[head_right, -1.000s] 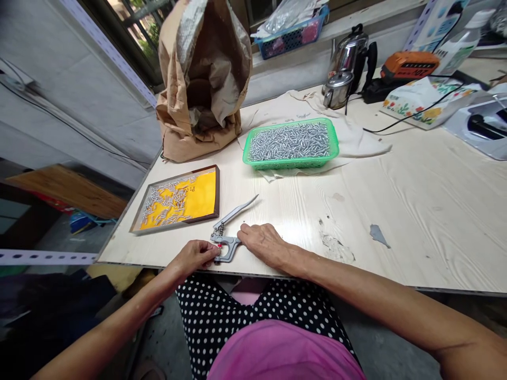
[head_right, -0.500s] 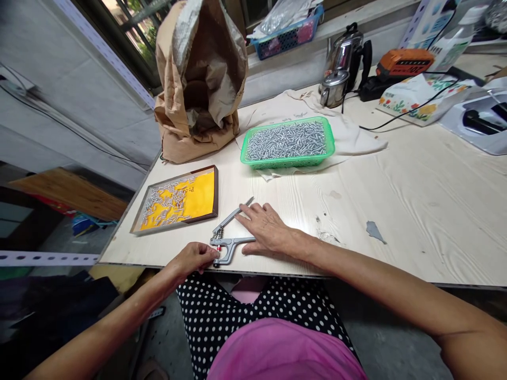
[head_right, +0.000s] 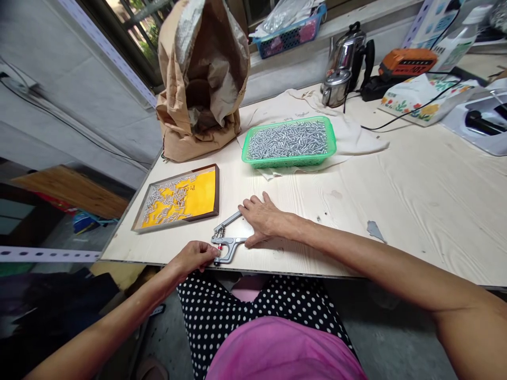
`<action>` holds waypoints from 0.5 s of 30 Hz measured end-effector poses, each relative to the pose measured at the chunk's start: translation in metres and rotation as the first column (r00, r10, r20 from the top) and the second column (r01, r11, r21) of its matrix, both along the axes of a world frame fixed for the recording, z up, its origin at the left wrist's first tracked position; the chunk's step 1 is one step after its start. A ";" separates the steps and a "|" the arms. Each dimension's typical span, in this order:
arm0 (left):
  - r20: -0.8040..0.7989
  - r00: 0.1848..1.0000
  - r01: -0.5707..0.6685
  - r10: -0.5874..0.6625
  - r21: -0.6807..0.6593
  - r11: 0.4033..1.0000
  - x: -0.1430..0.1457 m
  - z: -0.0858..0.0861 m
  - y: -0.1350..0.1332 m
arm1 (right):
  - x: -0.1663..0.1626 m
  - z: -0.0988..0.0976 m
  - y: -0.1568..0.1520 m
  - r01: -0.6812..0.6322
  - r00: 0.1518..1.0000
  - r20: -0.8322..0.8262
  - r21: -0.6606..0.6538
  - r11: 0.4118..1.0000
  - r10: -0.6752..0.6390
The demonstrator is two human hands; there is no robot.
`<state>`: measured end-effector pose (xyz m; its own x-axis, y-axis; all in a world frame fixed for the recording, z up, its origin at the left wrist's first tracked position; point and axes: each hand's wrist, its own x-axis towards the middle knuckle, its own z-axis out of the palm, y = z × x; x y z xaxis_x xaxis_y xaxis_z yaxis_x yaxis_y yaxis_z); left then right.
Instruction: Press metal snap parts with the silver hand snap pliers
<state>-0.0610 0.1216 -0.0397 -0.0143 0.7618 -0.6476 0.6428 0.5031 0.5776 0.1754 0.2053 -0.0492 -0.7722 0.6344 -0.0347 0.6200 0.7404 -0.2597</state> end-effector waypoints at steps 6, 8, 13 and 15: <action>-0.027 0.999 0.044 -0.044 -0.012 0.999 -0.002 0.000 0.000 | -0.002 0.006 -0.005 -0.002 0.999 0.045 0.013 1.000 0.002; -0.137 0.986 0.105 -0.097 0.048 0.993 0.000 0.003 -0.004 | -0.003 0.009 -0.008 0.000 0.998 0.055 0.016 1.000 -0.001; -0.530 0.832 0.460 -0.164 0.493 0.738 0.022 0.006 -0.015 | -0.003 0.008 -0.016 0.005 1.000 0.017 0.014 1.000 -0.006; -0.592 0.760 0.613 -0.268 0.514 0.600 0.033 0.003 -0.010 | -0.002 0.004 -0.019 0.021 1.000 -0.013 0.021 1.000 -0.021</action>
